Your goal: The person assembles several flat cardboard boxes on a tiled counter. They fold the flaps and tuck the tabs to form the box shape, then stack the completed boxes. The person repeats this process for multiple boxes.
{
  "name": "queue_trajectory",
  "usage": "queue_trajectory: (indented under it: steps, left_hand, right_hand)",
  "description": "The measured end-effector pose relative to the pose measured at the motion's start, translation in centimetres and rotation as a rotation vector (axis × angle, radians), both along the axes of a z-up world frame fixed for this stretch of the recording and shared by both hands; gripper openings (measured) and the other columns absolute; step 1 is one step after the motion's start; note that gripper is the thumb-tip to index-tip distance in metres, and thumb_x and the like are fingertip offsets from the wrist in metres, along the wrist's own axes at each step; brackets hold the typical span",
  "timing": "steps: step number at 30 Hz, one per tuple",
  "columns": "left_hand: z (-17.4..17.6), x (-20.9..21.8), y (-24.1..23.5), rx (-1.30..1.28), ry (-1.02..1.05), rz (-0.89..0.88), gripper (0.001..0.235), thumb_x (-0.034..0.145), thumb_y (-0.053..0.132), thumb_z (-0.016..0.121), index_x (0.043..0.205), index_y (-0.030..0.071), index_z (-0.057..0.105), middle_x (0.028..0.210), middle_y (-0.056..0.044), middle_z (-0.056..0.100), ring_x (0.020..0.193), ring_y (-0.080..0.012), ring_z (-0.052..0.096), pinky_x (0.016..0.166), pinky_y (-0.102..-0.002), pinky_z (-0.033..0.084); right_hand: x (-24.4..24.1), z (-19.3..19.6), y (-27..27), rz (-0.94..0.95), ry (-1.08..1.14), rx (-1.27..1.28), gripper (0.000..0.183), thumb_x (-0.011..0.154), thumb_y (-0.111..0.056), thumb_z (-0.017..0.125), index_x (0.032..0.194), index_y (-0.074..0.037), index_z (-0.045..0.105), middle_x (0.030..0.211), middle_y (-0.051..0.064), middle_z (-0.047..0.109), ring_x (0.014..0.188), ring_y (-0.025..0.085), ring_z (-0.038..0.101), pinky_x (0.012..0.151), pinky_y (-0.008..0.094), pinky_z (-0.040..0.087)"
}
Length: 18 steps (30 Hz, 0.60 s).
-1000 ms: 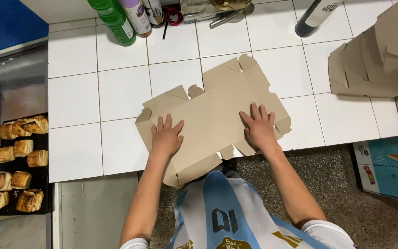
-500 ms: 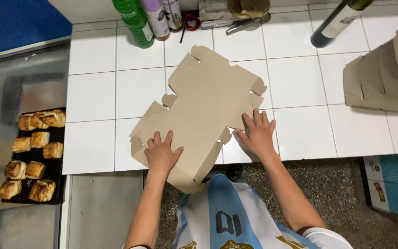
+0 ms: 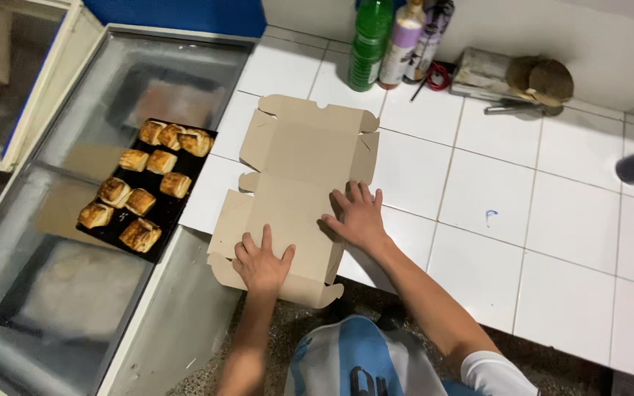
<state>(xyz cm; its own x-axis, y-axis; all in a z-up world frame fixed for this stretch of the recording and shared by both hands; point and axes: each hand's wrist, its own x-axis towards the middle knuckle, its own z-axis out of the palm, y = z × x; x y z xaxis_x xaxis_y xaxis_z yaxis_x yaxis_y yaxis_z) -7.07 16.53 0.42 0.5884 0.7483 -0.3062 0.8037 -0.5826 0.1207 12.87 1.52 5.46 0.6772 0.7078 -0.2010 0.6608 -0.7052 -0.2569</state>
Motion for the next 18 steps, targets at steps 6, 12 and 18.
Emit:
queue_trajectory:
  steps: [6,12,18]
  left_hand:
    - [3.1,1.3,5.1,-0.076,-0.051,0.070,0.086,0.097,0.079,0.034,0.166,0.029,0.025,0.170,-0.022,0.011,0.155,-0.0493,0.002,0.116,-0.070,0.010]
    - [1.8,3.9,9.9,-0.037,-0.048,0.004,0.086,0.097,0.078,0.034,0.167,0.027,0.023,0.171,-0.023,0.010,0.157,-0.0496,0.002,0.115,-0.071,0.007]
    - [2.2,6.4,12.9,-0.056,-0.062,-0.025,0.087,0.098,0.076,0.034,0.168,0.025,0.019,0.173,-0.023,0.006,0.158,-0.0477,0.000,0.118,-0.069,0.008]
  right_hand:
    - [4.4,-0.3,8.7,0.075,0.029,-0.298,0.090,0.084,-0.074,0.060,0.161,-0.032,0.039,0.169,0.017,0.029,0.158,0.039,0.020,0.120,0.069,0.008]
    - [8.8,-2.3,11.8,0.107,0.070,-0.479,0.110,0.072,-0.070,0.075,0.165,-0.041,0.022,0.173,0.010,0.024,0.155,0.037,0.026,0.117,0.070,0.018]
    - [8.6,-2.5,13.3,0.023,0.032,-0.373,0.083,0.092,-0.058,0.046,0.167,-0.034,0.020,0.175,0.014,0.012,0.162,0.035,0.007,0.121,0.060,0.012]
